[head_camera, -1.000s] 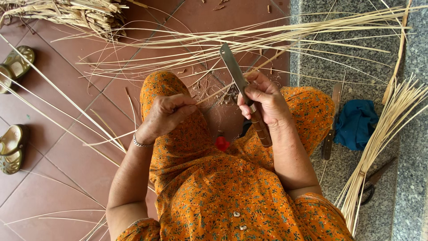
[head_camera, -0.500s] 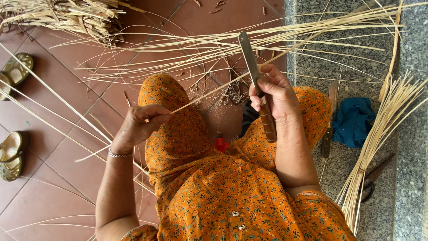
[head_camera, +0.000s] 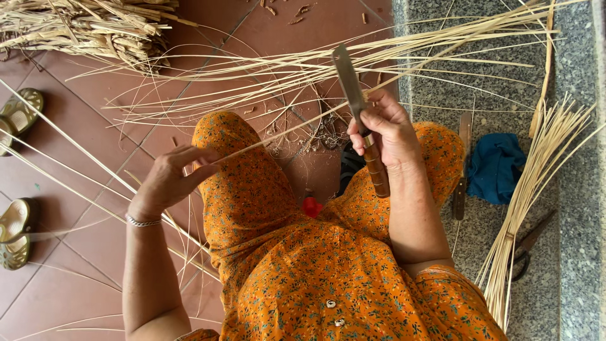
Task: The person sits on the floor and uses a knife to split long bamboo strips into thinner strands. They hold the strips with one hand and scrape the knife along the length to separate the fibers, discarding the resulting pieces onto the floor.
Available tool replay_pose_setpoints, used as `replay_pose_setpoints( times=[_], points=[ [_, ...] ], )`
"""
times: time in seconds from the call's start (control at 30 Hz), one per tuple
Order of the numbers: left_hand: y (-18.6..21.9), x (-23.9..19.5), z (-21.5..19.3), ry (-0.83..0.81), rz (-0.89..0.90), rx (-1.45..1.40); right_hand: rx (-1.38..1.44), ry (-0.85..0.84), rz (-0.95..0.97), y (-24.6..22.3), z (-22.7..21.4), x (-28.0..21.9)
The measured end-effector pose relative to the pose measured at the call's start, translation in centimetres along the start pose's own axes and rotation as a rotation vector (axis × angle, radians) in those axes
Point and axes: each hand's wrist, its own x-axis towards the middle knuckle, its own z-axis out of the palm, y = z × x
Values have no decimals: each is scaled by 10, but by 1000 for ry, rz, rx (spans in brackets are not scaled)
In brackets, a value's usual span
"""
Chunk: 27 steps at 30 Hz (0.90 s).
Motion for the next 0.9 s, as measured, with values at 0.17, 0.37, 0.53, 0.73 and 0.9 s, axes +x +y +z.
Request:
replay_pose_setpoints(
  times=[0.17, 0.37, 0.53, 0.73, 0.9],
  points=[
    [42, 48, 58, 128, 229, 37, -71, -49, 34, 22, 23, 6],
    [77, 85, 122, 212, 131, -217, -112, -49, 82, 36, 35, 6],
    [64, 84, 112, 113, 34, -303, 30, -50, 97, 27, 29, 5],
    [36, 58, 85, 62, 74, -372, 31, 38, -20, -1, 11, -2],
    [13, 32, 56, 36, 17, -370, 31, 155, -115, -16, -2, -8]
  ],
)
